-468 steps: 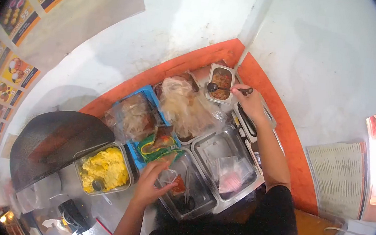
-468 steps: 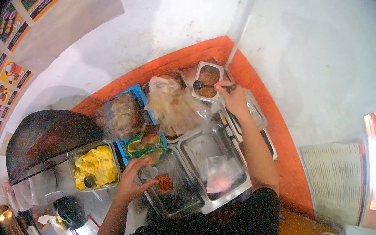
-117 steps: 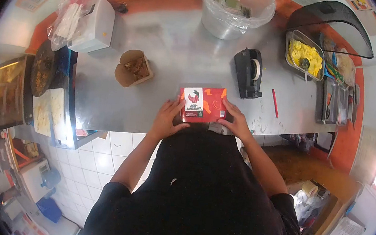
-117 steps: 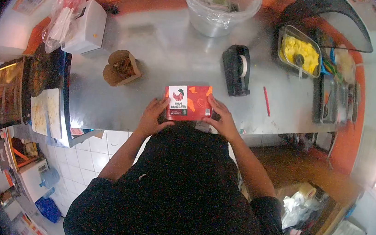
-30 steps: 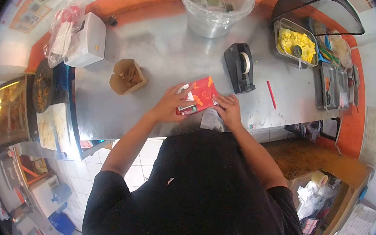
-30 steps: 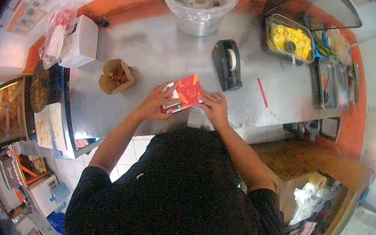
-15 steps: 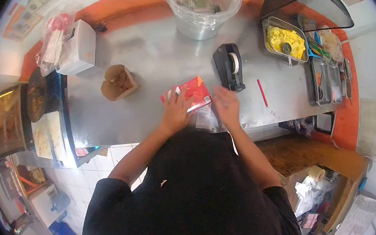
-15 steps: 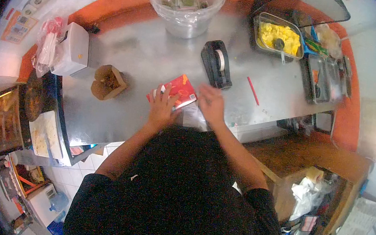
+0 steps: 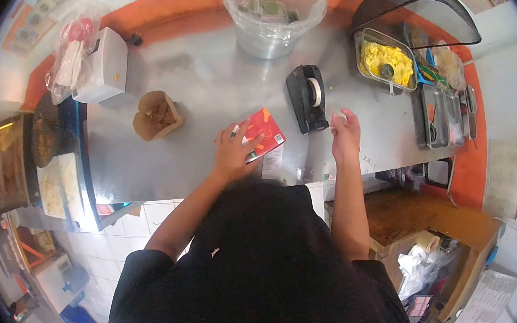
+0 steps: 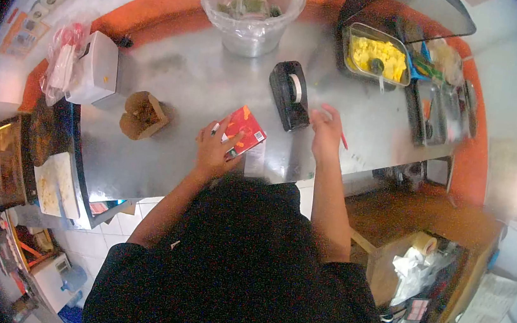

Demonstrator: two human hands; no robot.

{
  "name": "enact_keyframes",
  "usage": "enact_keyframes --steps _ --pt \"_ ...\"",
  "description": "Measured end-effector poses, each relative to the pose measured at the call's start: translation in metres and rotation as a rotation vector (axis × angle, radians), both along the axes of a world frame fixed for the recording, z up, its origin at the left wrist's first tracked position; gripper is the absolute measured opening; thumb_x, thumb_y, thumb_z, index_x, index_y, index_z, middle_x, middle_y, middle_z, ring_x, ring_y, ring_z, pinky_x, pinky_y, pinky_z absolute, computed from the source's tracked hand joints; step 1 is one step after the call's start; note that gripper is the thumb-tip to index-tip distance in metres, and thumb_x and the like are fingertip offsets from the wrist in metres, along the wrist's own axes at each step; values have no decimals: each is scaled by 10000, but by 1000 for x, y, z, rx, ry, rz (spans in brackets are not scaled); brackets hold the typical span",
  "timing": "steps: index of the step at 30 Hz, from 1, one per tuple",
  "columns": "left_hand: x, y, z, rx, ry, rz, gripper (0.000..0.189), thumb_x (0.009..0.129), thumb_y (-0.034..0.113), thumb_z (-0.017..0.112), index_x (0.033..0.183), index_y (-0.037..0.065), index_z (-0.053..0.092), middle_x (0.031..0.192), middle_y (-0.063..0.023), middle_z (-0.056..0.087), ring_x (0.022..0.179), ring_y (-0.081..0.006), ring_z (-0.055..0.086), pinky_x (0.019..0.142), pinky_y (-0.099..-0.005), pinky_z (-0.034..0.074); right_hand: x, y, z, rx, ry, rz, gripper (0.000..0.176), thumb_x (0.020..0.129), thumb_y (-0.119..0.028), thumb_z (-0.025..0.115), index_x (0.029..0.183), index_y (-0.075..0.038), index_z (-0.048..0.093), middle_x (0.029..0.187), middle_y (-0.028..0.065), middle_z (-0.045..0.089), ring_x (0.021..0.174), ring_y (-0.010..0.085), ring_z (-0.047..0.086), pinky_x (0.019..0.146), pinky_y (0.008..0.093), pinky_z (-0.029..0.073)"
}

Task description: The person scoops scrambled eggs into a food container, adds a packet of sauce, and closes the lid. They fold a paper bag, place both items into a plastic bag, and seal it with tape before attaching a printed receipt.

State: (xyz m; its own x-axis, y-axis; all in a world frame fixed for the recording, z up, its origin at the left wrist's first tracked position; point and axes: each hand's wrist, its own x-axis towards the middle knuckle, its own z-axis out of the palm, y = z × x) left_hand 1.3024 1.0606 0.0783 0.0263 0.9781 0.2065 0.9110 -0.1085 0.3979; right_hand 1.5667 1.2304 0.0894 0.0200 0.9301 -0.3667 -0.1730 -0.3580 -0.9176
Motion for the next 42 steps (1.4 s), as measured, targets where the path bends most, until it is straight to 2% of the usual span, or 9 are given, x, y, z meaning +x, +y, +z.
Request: enact_keyframes --steps 8,12,15,17,21,27,32,37,42 --pt "3 4 3 32 -82 60 640 625 288 773 1251 261 644 1482 -150 387 1259 -394 403 1018 -544 307 15 -29 -56 -13 -265 105 215 827 -67 717 1036 -44 670 773 47 652 643 129 587 564 265 437" --pt "-1 11 3 25 -151 87 634 607 291 778 1228 256 660 1477 -134 390 1244 -374 421 1015 -530 314 10 -23 -54 195 -1038 228 132 816 -132 710 891 -26 733 756 72 699 650 145 633 640 287 507" --pt "-4 18 10 15 -161 139 655 610 302 779 1248 257 642 1481 -123 382 1235 -366 429 1016 -525 313 19 -34 -74 85 -972 272 144 808 -143 713 898 -33 734 778 76 710 678 147 647 672 297 518" --pt "0 12 10 13 -147 183 691 610 311 783 1277 247 617 1485 -115 376 1232 -365 430 1017 -524 312 -18 -53 -33 178 -488 336 166 815 -166 717 908 -29 737 775 92 706 683 157 655 671 296 516" --pt "9 14 33 -6 -228 233 785 633 324 794 1361 199 529 1482 -122 375 1245 -370 425 1025 -530 305 -102 -86 38 310 -370 521 158 838 -71 729 855 4 592 706 43 626 665 75 582 593 247 466" --pt "4 12 47 11 -468 290 807 662 305 806 1373 103 482 1435 -156 412 1226 -364 457 1012 -512 347 -113 -97 26 321 -486 388 396 748 -176 835 765 -42 463 612 56 577 583 127 593 536 276 473" --pt "-8 9 31 47 -788 311 794 630 281 837 1313 57 499 1355 -204 462 1165 -390 510 985 -495 407 -108 -98 12 329 -466 412 459 735 -176 849 914 -41 448 759 74 592 667 136 603 614 305 514" --pt "6 -2 29 -8 -332 347 795 653 288 820 1333 60 477 1377 -232 413 1254 -416 416 1038 -521 348 -140 -87 -17 353 -280 377 728 758 -249 831 1235 -8 337 1085 192 544 840 211 630 712 324 532" --pt "-22 -28 2 89 -479 386 741 722 294 773 1361 73 469 1384 -258 362 1270 -414 365 1056 -507 310 -160 -48 -34 364 -670 627 709 740 -191 802 1277 36 400 1177 244 526 1049 316 593 882 393 501"
